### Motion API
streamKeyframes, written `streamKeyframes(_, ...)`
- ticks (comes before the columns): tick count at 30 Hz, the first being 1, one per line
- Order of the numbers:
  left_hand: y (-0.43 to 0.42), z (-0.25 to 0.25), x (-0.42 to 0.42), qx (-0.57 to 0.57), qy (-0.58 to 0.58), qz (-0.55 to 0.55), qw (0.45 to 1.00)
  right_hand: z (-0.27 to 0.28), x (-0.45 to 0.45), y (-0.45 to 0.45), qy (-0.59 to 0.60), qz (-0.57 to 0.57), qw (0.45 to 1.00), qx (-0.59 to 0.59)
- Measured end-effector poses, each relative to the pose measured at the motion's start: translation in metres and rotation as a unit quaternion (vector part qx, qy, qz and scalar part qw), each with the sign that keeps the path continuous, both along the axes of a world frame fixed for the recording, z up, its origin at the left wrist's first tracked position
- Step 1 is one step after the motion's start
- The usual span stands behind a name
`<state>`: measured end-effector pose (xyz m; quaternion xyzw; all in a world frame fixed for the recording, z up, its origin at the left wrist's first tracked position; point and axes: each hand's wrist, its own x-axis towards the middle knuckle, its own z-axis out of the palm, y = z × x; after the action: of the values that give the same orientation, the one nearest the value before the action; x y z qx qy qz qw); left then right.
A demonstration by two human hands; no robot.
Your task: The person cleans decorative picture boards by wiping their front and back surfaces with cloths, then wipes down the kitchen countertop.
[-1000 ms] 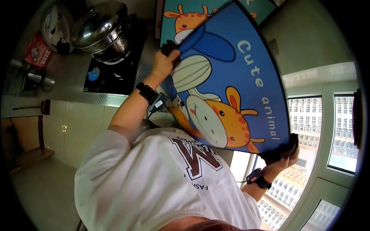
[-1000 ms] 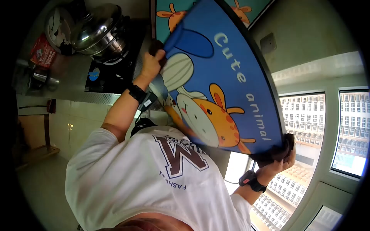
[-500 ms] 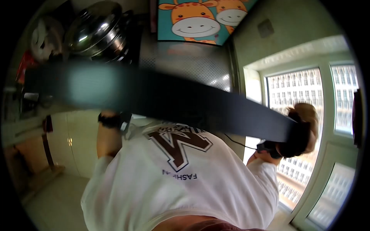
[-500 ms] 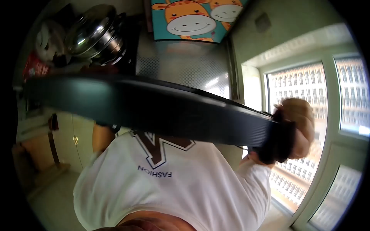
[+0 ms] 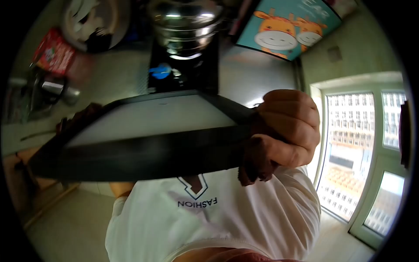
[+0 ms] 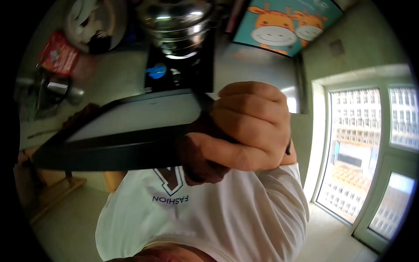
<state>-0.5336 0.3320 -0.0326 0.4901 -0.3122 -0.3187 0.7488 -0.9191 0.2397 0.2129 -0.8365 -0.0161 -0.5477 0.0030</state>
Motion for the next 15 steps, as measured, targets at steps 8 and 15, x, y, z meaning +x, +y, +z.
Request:
streamKeyframes(8,0.012,0.028,0.067,-0.003,-0.029,0.009,1.000,0.005,0.046,-0.009,0.036,-0.040,0.995,0.090)
streamKeyframes(15,-0.004,0.042,0.090,0.012,-0.061,0.013,0.998,-0.024,0.072,-0.047,-0.148,-0.021,0.975,0.164)
